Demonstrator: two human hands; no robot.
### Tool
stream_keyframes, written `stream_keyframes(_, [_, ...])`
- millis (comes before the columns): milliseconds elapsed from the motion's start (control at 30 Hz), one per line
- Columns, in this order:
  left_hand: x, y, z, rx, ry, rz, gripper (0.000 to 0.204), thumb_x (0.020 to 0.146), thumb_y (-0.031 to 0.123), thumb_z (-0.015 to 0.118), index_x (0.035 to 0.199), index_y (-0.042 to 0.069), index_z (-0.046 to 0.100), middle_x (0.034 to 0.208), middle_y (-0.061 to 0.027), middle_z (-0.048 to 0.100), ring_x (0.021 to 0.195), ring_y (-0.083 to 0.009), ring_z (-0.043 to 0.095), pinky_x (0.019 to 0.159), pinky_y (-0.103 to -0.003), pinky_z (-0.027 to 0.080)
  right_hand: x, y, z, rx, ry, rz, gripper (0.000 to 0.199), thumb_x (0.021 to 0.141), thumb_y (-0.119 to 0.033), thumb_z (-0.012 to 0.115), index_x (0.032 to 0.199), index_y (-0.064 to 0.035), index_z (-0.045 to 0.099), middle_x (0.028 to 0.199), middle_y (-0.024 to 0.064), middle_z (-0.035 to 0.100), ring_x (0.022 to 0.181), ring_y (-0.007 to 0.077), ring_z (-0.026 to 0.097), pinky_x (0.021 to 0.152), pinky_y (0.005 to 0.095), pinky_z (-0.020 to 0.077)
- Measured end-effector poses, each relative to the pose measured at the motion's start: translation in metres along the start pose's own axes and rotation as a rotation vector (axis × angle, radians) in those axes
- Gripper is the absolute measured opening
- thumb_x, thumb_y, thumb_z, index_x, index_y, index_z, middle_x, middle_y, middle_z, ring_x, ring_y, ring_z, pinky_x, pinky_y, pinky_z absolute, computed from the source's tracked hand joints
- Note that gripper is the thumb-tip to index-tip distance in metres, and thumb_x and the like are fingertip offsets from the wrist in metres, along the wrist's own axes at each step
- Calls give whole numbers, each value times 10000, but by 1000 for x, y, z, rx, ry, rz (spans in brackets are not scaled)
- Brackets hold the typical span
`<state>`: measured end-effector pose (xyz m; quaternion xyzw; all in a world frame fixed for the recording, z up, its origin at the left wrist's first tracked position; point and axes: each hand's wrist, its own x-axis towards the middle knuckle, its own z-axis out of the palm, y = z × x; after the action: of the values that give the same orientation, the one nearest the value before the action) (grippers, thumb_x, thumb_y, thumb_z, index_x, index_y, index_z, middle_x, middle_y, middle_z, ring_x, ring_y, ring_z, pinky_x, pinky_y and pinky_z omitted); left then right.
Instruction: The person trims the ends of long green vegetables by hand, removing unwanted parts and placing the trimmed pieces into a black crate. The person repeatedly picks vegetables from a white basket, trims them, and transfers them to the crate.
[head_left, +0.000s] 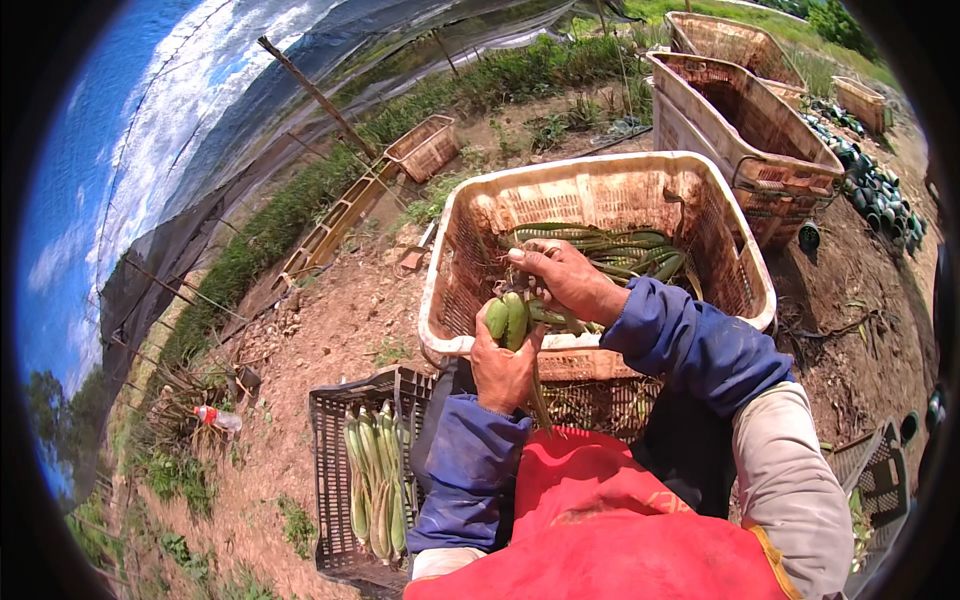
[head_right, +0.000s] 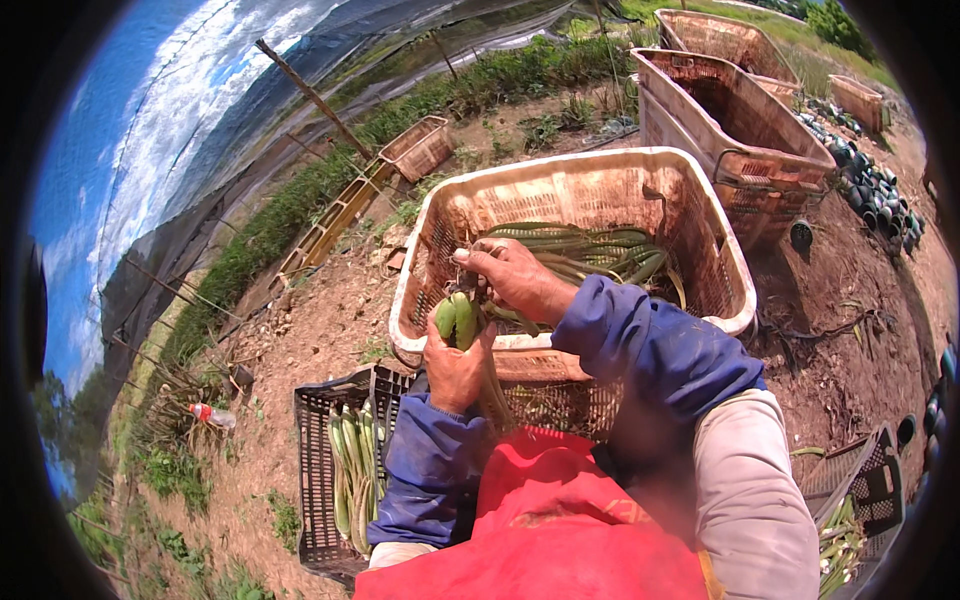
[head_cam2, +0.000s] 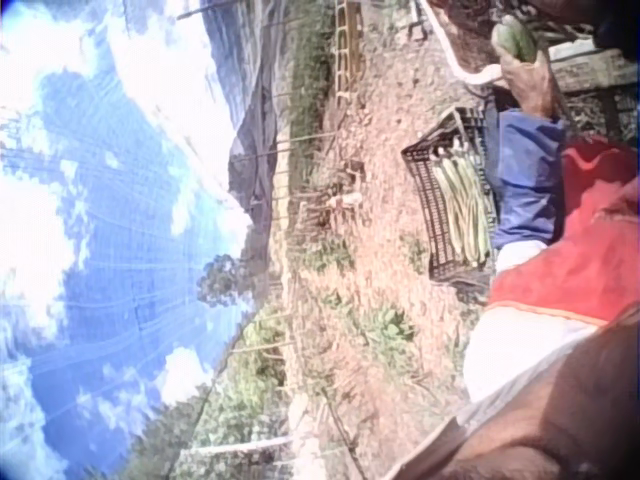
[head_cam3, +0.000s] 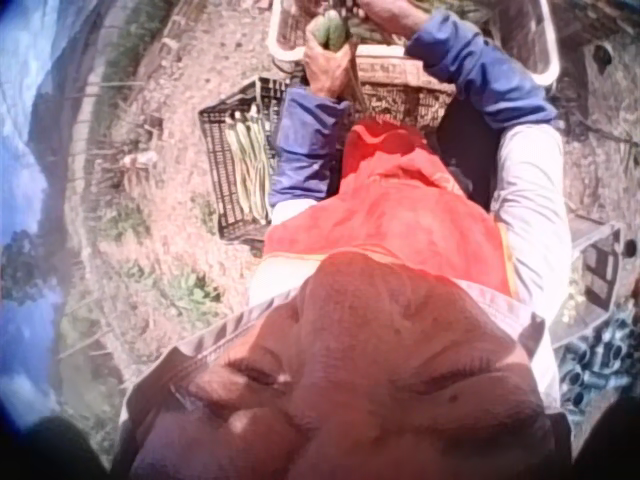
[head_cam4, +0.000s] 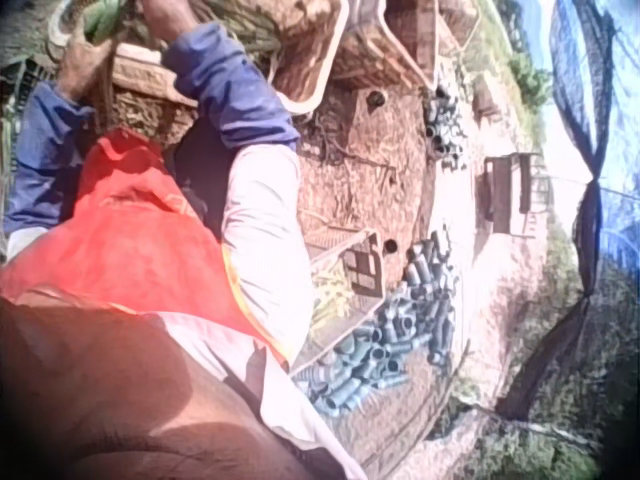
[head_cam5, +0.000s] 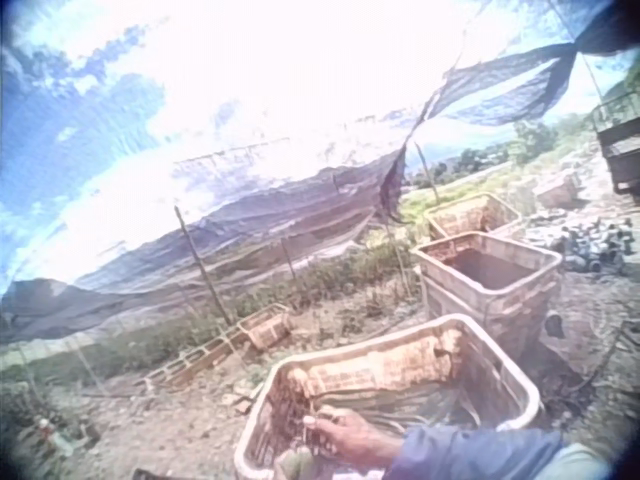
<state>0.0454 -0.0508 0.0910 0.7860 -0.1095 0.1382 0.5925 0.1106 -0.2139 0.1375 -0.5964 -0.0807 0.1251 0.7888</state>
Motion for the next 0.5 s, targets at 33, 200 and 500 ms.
stream_keyframes(33, [-2,-4,1,-25,-23,4,583,859,79,815,1337,0,491,1178,-98,672,1066,-172,651,965,-335,523,3,7,-2,-25,17,-35,260,1000,-331,639,912,-88,614,741,-27,530,585,64,473,468,241,351])
stream_keyframes(200, [-9,-18,9,-80,1,-26,583,862,66,808,1343,4,486,1210,-95,650,1091,-170,635,968,-332,520,16,28,-12,191,-77,51,218,993,-310,645,909,-112,615,723,-33,537,545,55,467,446,243,335])
stream_keyframes(500, [-14,-26,-24,-72,-85,-120,616,818,112,841,1323,20,499,1169,-59,623,1064,-148,604,965,-323,498,7,-10,-22,-424,-276,11,303,1011,-339,664,1021,-41,612,732,-22,561,583,56,508,511,248,401])
